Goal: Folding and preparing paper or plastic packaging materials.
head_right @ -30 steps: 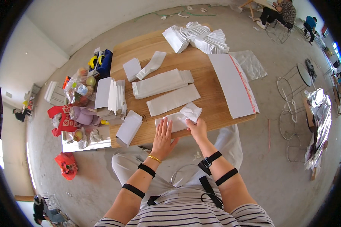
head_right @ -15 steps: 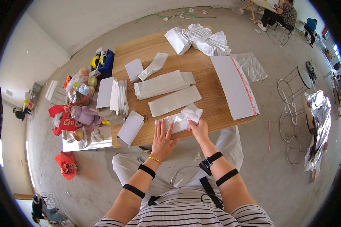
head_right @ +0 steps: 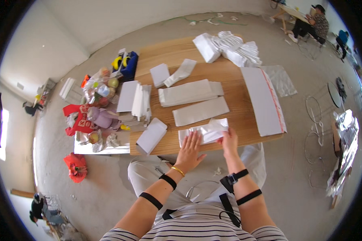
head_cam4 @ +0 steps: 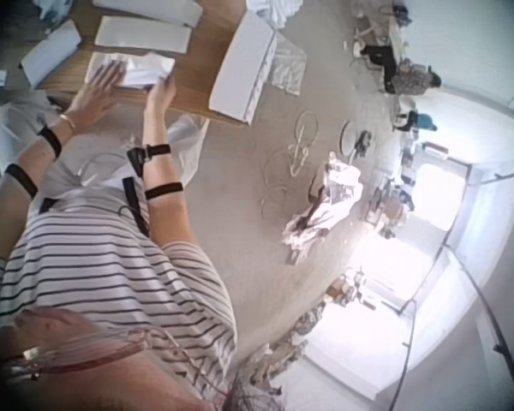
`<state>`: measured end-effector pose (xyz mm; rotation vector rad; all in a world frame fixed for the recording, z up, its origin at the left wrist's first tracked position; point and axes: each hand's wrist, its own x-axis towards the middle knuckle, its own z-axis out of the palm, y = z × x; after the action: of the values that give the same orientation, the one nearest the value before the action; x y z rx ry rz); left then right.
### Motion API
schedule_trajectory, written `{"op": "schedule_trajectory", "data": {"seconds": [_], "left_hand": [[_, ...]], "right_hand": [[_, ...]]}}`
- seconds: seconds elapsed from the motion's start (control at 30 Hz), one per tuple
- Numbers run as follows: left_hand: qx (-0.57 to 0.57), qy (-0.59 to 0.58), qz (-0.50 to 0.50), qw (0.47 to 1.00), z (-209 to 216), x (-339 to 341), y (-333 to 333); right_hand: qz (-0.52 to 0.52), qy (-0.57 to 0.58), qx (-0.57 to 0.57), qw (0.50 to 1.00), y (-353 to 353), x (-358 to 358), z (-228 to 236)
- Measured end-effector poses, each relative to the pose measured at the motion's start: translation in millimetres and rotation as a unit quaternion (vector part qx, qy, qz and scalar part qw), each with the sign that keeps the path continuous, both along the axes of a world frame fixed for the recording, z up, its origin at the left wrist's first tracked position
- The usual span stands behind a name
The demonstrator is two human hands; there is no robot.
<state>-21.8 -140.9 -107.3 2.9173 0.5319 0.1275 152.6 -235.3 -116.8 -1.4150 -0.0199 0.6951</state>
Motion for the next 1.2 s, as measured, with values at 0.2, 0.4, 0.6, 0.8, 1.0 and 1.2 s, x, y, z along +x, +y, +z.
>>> {"op": "schedule_trajectory", "data": {"seconds": [0.2, 0.4, 0.6, 0.8, 1.0, 1.2], "left_hand": [[-0.001, 0.002, -0.003, 1.000, 3, 0, -1], [-0.011, 0.011, 0.001, 1.000, 3, -2, 1], [-0.022, 0.006, -0.007, 1.000, 7, 0, 1], [-0.022, -0.013, -0.003, 1.000, 1, -1, 2], [-0.064, -0.038, 0.008, 0.997, 0, -1, 4], [-0.034, -0.020, 0.051, 0.998, -3, -18, -3]], "right_hand": [[-0.080, 0.079, 0.039, 0.993, -24, 37, -11], [-0.171, 0.136, 0.040, 0.975, -48, 60, -4], [-0.093, -0.207, -0.079, 0.971, -57, 24, -2], [0.227, -0.621, -0.186, 0.727, -8, -31, 23], [0.302, -0.657, -0.298, 0.623, -2, -27, -1], [0.306, -0.656, -0.308, 0.617, -2, -30, 1]]}}
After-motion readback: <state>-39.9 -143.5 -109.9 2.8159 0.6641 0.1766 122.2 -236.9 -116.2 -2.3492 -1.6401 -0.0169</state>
